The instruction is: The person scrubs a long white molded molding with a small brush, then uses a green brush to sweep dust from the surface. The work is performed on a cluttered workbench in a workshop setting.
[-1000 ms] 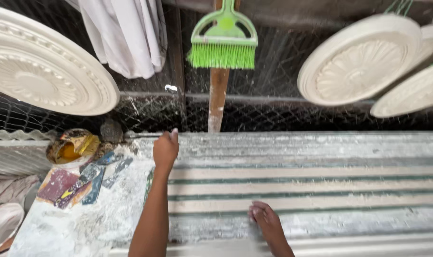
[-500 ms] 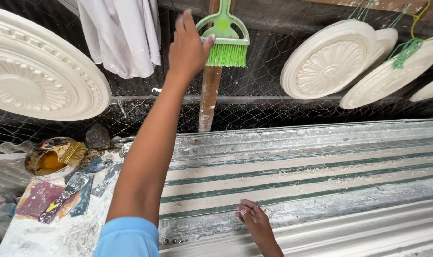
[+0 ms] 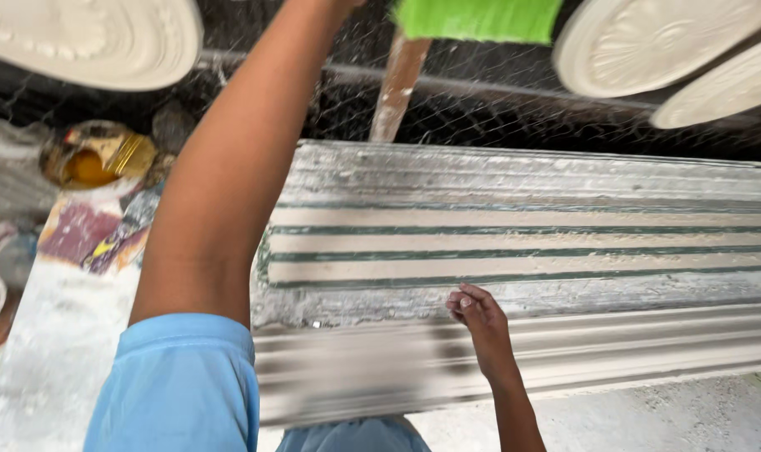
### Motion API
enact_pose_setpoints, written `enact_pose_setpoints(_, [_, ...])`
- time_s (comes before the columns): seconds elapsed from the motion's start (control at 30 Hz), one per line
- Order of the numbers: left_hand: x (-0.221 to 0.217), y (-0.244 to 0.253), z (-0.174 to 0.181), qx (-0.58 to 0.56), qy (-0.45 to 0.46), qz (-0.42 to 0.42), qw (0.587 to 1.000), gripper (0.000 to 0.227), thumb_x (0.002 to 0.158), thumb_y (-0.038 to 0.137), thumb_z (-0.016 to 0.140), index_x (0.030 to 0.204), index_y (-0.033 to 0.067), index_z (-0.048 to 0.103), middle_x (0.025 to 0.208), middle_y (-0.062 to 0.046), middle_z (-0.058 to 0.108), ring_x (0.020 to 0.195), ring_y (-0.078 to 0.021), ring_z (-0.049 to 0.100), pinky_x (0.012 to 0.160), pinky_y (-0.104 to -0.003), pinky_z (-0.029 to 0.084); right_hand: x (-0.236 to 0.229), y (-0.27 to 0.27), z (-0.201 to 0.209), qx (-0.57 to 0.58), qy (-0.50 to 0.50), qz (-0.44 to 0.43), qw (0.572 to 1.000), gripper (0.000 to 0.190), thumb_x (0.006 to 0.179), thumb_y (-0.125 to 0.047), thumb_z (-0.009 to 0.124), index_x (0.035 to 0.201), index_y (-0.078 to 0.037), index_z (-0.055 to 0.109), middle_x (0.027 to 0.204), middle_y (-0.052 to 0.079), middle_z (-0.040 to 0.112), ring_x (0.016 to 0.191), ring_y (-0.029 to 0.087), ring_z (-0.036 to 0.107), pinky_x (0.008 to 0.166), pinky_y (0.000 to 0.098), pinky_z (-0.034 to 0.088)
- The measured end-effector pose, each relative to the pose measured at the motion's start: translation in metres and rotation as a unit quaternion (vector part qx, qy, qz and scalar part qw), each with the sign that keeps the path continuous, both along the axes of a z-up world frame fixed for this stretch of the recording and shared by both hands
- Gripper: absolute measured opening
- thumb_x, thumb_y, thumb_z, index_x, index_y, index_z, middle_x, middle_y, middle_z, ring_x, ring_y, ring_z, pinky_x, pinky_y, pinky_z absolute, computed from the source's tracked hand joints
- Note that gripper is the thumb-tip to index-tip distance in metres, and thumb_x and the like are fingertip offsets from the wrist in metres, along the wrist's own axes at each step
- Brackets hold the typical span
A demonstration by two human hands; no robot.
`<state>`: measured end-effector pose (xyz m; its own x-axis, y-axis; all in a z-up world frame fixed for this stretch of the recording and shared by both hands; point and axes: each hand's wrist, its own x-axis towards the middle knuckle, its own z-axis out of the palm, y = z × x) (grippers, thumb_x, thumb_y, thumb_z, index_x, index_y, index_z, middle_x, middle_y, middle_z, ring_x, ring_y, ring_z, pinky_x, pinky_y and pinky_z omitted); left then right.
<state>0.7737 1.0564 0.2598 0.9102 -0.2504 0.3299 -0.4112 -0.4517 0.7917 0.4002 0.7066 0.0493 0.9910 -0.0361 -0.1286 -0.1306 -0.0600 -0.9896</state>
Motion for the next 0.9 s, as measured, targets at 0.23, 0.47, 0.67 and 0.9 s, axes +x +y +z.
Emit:
enact_pose_setpoints(0.23, [-0.188, -0.017, -0.175, -0.288, 0.100, -0.047, 0.951, 0.081, 0.089, 0.010, 0.073, 0.155, 0.0032, 0.026, 0.152, -0.018, 0.048, 0.136, -0.0287, 0.053, 0.109, -0.044, 0.051, 0.002, 0.035, -0.045, 0.012, 0.126, 0.030, 0.992, 0.038, 0.102, -0.019, 0.054, 0.137, -0.002, 0.056, 0.122, 0.010, 0.068, 0.106, 0.021, 0.069, 0.093, 0.0365, 0.055])
enact_pose_setpoints(0.47, [-0.364, -0.050, -0.359, -0.683, 0.442, 0.084, 0.576, 0.040, 0.087, 0.000, 0.062, 0.122, 0.0120, 0.046, 0.107, -0.011, 0.063, 0.087, -0.0239, 0.068, 0.077, -0.045, 0.066, 0.020, 0.060, -0.098, -0.129, 0.238, 0.133, 0.953, 0.046, 0.100, -0.019, 0.056, 0.145, -0.008, 0.051, 0.128, 0.009, 0.064, 0.104, 0.019, 0.063, 0.090, 0.0338, 0.054])
enact_pose_setpoints(0.67, [-0.336, 0.113, -0.345, -0.320, 0.331, 0.341, 0.820, 0.032, 0.103, 0.015, 0.050, 0.121, -0.0106, 0.052, 0.107, -0.028, 0.072, 0.084, -0.0266, 0.075, 0.072, -0.035, 0.066, 0.038, 0.063, -0.090, -0.108, 0.212, 0.145, 0.960, 0.046, 0.099, -0.018, 0.058, 0.143, -0.006, 0.052, 0.136, 0.009, 0.063, 0.110, 0.016, 0.065, 0.092, 0.0309, 0.055])
enact_pose_setpoints(0.9, [-0.267, 0.005, -0.367, 0.279, 0.126, 0.361, 0.881, 0.080, 0.094, 0.018, 0.057, 0.157, 0.0060, 0.009, 0.124, -0.045, 0.056, 0.058, -0.0297, 0.068, 0.041, -0.040, 0.058, 0.049, 0.052, -0.088, -0.162, 0.250, 0.111, 0.948, 0.047, 0.099, -0.021, 0.057, 0.144, -0.009, 0.053, 0.141, 0.006, 0.059, 0.123, 0.014, 0.057, 0.099, 0.0329, 0.048])
